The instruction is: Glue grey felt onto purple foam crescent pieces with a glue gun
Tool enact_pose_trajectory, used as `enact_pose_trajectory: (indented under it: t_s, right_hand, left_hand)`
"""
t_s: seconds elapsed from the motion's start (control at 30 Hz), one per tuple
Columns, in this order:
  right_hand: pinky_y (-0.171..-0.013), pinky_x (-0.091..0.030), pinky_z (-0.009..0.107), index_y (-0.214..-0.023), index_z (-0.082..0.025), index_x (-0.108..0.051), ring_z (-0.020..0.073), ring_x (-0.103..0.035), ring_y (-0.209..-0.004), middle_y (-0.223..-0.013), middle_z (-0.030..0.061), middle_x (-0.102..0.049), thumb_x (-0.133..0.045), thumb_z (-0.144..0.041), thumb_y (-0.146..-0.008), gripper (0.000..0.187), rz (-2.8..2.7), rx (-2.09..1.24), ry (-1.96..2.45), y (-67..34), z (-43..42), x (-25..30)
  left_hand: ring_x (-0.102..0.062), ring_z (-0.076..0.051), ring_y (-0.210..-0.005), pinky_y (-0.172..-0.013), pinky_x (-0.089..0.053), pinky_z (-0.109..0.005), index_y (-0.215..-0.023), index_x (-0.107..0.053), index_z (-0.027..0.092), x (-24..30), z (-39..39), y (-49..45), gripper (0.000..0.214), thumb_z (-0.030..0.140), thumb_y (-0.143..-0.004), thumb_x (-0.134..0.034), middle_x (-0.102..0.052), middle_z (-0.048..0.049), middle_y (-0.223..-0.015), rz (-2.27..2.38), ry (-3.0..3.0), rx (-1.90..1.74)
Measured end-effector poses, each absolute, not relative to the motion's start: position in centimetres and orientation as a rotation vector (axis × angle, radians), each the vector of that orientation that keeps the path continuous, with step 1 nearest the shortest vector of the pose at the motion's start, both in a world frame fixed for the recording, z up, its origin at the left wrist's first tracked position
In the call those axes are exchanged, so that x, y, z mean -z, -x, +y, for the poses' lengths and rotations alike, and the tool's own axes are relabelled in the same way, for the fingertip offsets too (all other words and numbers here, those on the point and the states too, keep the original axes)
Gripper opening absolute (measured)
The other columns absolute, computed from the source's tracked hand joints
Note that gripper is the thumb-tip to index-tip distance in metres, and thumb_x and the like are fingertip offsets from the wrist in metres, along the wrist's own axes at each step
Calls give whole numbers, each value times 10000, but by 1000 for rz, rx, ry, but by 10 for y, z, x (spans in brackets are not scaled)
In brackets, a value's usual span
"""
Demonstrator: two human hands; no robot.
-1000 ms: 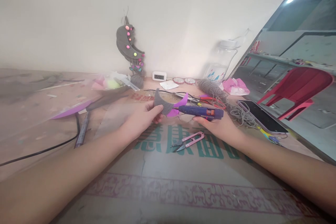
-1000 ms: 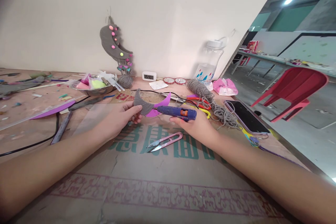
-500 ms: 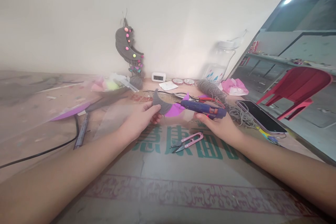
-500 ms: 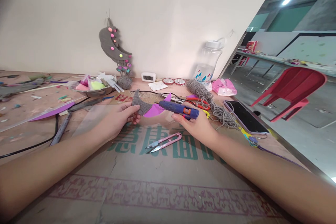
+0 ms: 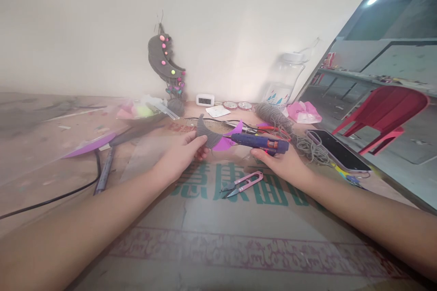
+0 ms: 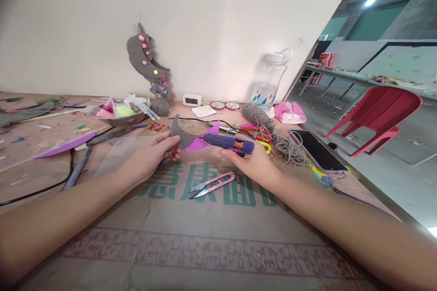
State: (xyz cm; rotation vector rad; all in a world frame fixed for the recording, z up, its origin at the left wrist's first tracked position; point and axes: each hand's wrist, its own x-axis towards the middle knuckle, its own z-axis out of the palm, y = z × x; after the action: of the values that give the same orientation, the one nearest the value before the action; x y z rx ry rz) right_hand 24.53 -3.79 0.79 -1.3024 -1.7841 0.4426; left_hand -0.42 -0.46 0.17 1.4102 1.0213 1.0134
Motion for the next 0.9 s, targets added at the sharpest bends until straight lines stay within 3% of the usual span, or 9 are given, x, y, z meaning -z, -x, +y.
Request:
enact_pose_trajectory:
  t_s: [0.4,0.57,0.7,0.8,0.9]
  right_hand:
    - [-634,-546,311,-832,-209,-584,188,-625,-698,-753,20,-644,-666,-438,-738,260,-1762,-478,1305,-244,-38,-10]
    - [-668,-552,330,-824,-211,-588,200,-640,-727,-759,24,-659,-671,-444,-734,263,-1759,-495,1305,-243,-37,-9]
    - [-771,-538,334,-911,-208,-622,209,-644,-868,-913,43,-689,-666,-397,-745,255,-1702,-436,1287,-241,-36,-11]
    - [-727,-525,320,-791,-189,-623,198,-628,-798,-824,42,-672,-607,-412,-792,224,-1708,-409,1306,-241,-36,-18]
    - [-670,-493,303,-662,-178,-598,172,-580,-682,-701,39,-623,-518,-472,-847,357,-1739,-383,1305,-245,-36,-31]
  left_hand:
    - [-527,-127,-614,-581,-399,-243,-803,-554,204,1,-4,5,221,421,-819,-512,-572,5,-682,1009,-1426,-1003]
    - [-530,-126,-612,-581,-397,-242,-777,-537,202,0,-5,5,225,423,-817,-518,-571,10,-678,1011,-1434,-1009]
    - [-523,-121,-602,-571,-389,-236,-792,-542,200,-2,-6,5,216,412,-821,-517,-565,18,-670,1007,-1432,-998]
    - [-513,-111,-596,-565,-384,-226,-792,-538,191,-2,-6,5,220,408,-824,-521,-565,17,-667,1002,-1428,-999]
    - [-504,-106,-588,-558,-381,-222,-777,-530,179,-3,-5,4,226,399,-827,-518,-557,18,-653,1000,-1444,-1001]
